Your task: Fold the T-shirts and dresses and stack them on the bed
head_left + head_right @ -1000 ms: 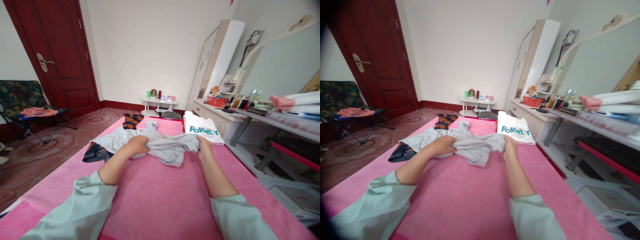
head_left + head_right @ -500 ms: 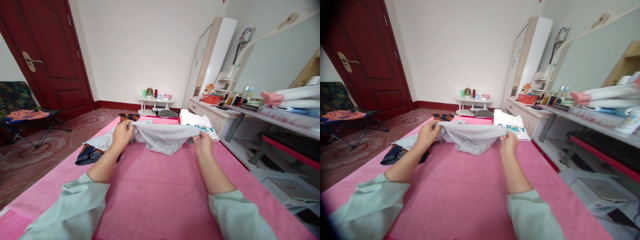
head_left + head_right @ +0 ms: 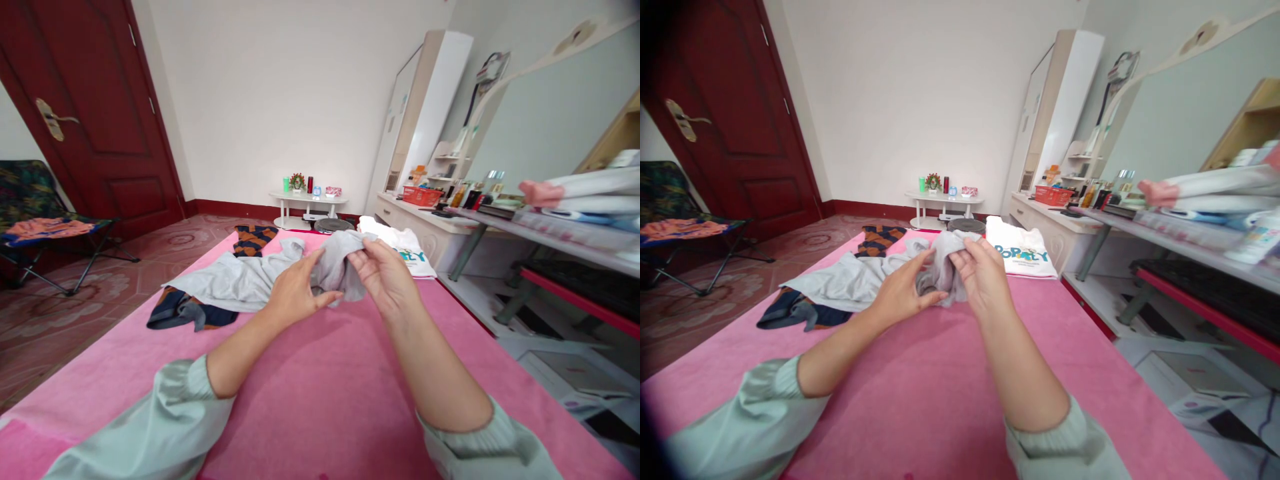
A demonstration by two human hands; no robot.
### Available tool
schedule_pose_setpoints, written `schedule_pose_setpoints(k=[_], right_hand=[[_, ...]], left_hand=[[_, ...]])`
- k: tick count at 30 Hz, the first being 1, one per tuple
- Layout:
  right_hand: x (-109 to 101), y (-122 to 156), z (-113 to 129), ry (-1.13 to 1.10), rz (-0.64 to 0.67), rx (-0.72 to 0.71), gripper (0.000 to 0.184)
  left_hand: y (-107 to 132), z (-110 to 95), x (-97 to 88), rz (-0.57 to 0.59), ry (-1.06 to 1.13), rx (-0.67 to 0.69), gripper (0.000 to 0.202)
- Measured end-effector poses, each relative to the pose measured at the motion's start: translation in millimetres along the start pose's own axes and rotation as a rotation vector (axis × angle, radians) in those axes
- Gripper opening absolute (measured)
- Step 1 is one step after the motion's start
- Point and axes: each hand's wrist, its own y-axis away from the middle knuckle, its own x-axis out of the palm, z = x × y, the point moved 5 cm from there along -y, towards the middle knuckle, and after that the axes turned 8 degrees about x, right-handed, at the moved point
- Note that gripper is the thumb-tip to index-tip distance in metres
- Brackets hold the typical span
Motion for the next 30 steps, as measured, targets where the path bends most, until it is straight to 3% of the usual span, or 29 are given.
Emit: schedule_pose_setpoints(k=[3, 5, 10, 13, 18, 21, 26, 28, 30], right_hand=[[22.3, 15.5, -0.8, 0.098, 0.133, 0.049, 0.015], [21.0, 16.2, 1.6, 0.136, 0.128, 0.026, 0.016], [-19.8, -5.0, 8.1, 0.214, -0.131, -0.045, 0.010], [-34.2, -13.6, 2.2, 0.267, -0.176, 0.013, 0.011], [-29.9, -12.9, -8.3, 0.383, -0.112, -0.006, 0.022], [-20.1, -9.6, -20.6, 0.507, -0.028, 0.024, 0.028], [-0.4, 1.8, -58.1, 0.600, 0.268, 0.045, 0.065], [-1.6, 2.6, -72.6, 0.636, 0.300, 0.036, 0.056], [-12.9, -3.6, -79.6, 0.611, 0.191, 0.044, 0.036]], left_hand=[[-3.7, 7.4, -7.2, -0.028, 0.022, -0.113, 0.048], [-8.8, 20.0, -14.8, -0.055, 0.054, -0.151, 0.031], [-19.4, 61.7, -42.9, -0.272, 0.380, -0.250, 0.025], [-22.1, 72.9, -55.9, -0.341, 0.555, -0.314, 0.027], [-25.3, 60.2, -66.1, -0.379, 0.685, -0.352, 0.027], [-26.1, 47.2, -58.0, -0.343, 0.856, -0.383, 0.025], [-24.0, 20.4, -35.5, -0.227, 1.128, -0.405, 0.030], [-23.9, 8.5, -28.4, -0.124, 1.199, -0.387, 0.033], [-24.4, 2.2, -25.8, -0.015, 1.187, -0.351, 0.037]])
